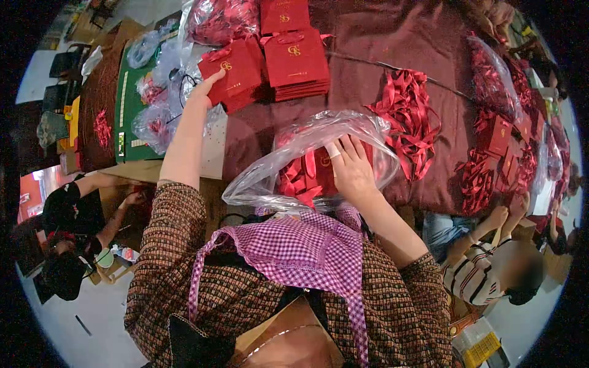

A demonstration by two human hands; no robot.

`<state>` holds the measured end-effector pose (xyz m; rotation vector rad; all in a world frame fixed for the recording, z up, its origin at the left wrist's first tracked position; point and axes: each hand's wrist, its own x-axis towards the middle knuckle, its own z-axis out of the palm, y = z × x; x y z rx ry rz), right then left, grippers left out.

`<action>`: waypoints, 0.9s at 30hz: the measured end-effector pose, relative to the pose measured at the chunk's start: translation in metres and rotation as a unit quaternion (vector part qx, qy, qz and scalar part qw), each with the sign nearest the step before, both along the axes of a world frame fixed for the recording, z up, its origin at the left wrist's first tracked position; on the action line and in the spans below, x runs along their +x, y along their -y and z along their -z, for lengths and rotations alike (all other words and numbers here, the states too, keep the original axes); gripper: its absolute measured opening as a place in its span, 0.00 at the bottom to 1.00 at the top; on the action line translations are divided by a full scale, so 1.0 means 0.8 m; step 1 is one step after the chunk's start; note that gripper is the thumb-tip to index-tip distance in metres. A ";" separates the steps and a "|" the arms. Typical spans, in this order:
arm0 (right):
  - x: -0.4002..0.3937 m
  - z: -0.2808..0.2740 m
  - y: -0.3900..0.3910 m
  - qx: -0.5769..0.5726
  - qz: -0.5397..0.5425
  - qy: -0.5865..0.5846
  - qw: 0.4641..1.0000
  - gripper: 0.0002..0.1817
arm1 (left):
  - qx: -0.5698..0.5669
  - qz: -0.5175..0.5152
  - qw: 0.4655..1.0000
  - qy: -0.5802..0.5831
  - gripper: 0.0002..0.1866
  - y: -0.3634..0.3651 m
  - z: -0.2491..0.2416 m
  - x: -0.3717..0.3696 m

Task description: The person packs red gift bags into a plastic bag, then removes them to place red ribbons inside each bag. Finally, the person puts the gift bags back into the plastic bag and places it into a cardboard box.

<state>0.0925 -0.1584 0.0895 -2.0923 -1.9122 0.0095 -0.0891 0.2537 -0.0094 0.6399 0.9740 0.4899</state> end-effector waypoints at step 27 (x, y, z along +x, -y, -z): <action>-0.009 -0.002 0.000 0.000 0.005 0.015 1.000 0.27 | 0.009 -0.007 0.996 -0.086 0.24 -0.007 0.016 0.030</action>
